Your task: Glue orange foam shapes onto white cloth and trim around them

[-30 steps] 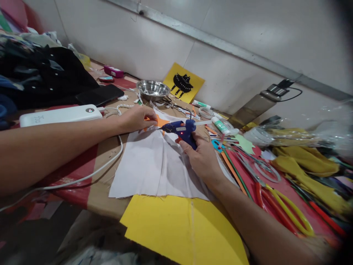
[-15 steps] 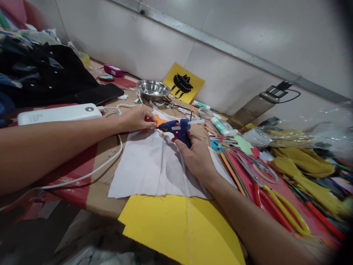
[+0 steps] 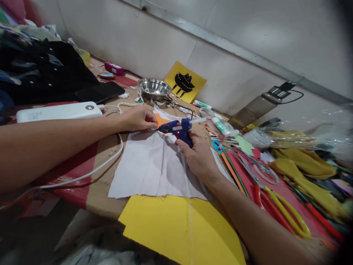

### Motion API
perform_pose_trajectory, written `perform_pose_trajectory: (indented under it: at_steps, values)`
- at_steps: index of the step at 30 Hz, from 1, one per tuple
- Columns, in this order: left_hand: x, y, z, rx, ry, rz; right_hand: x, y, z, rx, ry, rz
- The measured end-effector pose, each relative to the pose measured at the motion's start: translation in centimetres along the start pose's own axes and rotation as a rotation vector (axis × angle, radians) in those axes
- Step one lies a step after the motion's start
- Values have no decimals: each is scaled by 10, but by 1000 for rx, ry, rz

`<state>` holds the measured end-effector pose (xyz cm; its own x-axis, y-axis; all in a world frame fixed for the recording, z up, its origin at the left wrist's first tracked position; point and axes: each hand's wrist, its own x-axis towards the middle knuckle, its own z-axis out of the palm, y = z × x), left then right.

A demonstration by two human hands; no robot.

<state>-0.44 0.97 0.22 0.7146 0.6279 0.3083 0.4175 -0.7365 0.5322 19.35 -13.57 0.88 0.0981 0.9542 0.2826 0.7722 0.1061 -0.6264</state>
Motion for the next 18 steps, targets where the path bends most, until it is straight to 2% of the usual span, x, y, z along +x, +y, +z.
perform_pose_trajectory:
  at_steps: [9, 18]
  values:
    - [1, -7, 3, -17, -15, 2, 1, -2, 1, -52, 36, -50]
    - [0, -2, 1, -52, -7, 27, 0, -4, -3, -64, 3, -14]
